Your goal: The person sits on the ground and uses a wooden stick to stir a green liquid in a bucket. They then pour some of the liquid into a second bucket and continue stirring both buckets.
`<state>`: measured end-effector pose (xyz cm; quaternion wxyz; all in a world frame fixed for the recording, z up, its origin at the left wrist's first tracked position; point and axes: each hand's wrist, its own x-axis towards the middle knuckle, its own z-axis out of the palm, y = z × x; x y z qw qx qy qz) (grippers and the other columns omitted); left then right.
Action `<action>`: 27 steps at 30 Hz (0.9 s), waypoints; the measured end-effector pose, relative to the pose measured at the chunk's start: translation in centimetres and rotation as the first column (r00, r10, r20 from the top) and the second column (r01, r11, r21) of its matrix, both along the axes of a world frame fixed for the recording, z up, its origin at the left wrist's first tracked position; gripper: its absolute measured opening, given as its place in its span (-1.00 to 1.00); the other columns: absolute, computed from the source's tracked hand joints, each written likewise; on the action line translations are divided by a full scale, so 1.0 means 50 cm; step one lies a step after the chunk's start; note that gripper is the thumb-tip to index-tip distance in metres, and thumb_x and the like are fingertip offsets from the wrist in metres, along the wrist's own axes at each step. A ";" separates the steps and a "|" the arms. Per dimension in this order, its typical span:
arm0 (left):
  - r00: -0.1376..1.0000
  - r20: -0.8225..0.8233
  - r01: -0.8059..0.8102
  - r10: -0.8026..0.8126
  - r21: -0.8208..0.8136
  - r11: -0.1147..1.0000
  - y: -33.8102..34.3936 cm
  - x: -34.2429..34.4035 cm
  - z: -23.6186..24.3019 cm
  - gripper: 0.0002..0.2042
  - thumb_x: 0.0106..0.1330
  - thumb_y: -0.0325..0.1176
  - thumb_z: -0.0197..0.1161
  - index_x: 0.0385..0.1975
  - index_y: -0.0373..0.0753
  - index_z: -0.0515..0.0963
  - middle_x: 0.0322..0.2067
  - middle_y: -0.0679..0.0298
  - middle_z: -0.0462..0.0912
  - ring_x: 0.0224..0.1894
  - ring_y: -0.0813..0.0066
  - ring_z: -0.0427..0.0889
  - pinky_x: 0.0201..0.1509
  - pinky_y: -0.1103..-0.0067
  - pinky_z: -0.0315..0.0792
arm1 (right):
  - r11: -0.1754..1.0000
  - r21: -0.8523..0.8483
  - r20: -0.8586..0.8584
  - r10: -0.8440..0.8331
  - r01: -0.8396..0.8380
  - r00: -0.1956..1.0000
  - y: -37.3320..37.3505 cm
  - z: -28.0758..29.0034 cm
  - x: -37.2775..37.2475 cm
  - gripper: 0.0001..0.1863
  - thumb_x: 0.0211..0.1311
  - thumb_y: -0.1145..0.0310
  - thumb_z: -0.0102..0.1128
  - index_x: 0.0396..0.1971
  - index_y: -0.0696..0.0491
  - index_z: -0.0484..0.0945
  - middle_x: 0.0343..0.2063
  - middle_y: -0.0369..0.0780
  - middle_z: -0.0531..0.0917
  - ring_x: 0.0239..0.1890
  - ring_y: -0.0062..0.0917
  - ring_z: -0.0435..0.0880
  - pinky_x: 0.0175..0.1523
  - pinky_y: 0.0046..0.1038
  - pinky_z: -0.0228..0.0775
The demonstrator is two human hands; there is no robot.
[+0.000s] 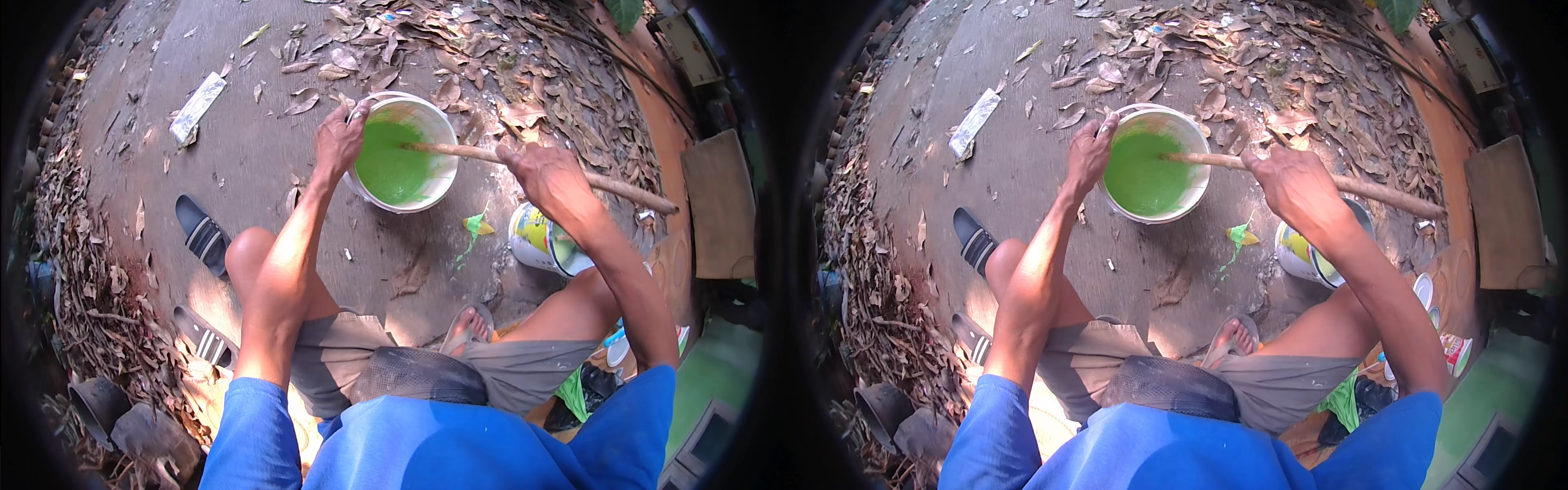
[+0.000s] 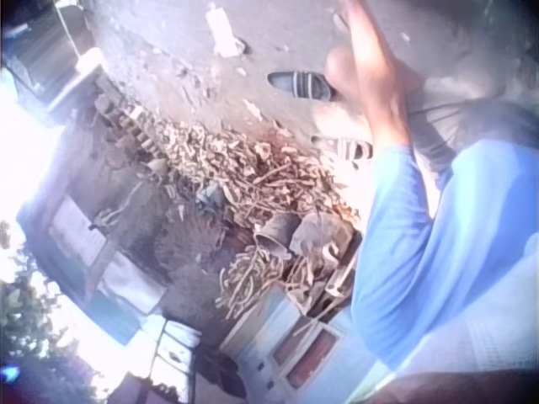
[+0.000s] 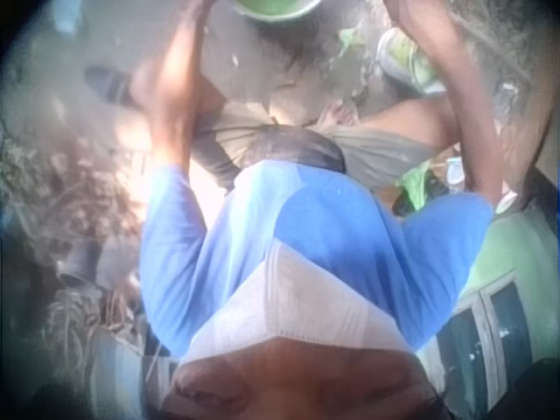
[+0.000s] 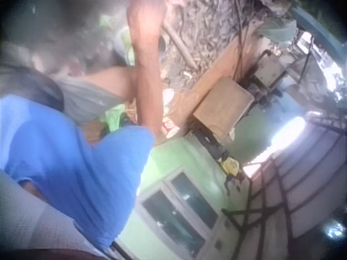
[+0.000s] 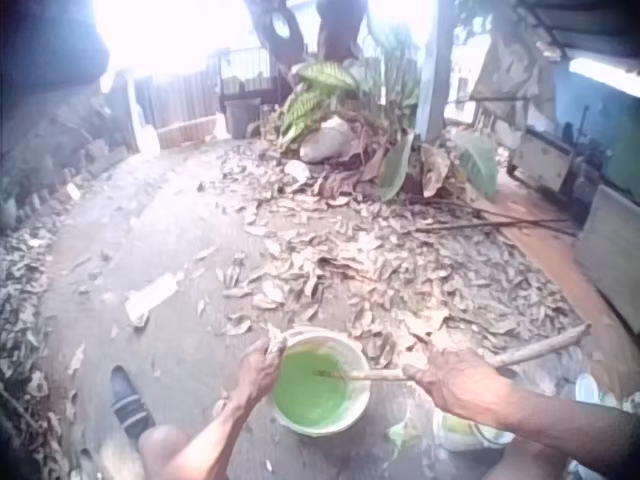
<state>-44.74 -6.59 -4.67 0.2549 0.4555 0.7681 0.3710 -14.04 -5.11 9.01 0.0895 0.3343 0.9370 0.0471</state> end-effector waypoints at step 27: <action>1.000 -0.016 0.010 -0.008 0.126 0.992 -0.017 0.088 -0.002 -0.48 0.29 0.13 0.10 -0.54 -0.32 0.50 -0.64 0.11 0.52 -0.53 0.31 0.50 -0.39 0.36 0.37 | 0.988 -0.061 -0.196 -0.152 0.142 0.969 -0.108 -0.016 0.073 -0.77 0.21 0.34 -0.05 -0.27 0.07 0.58 -0.60 -0.10 0.58 -0.46 -0.25 0.64 -0.36 -0.27 0.45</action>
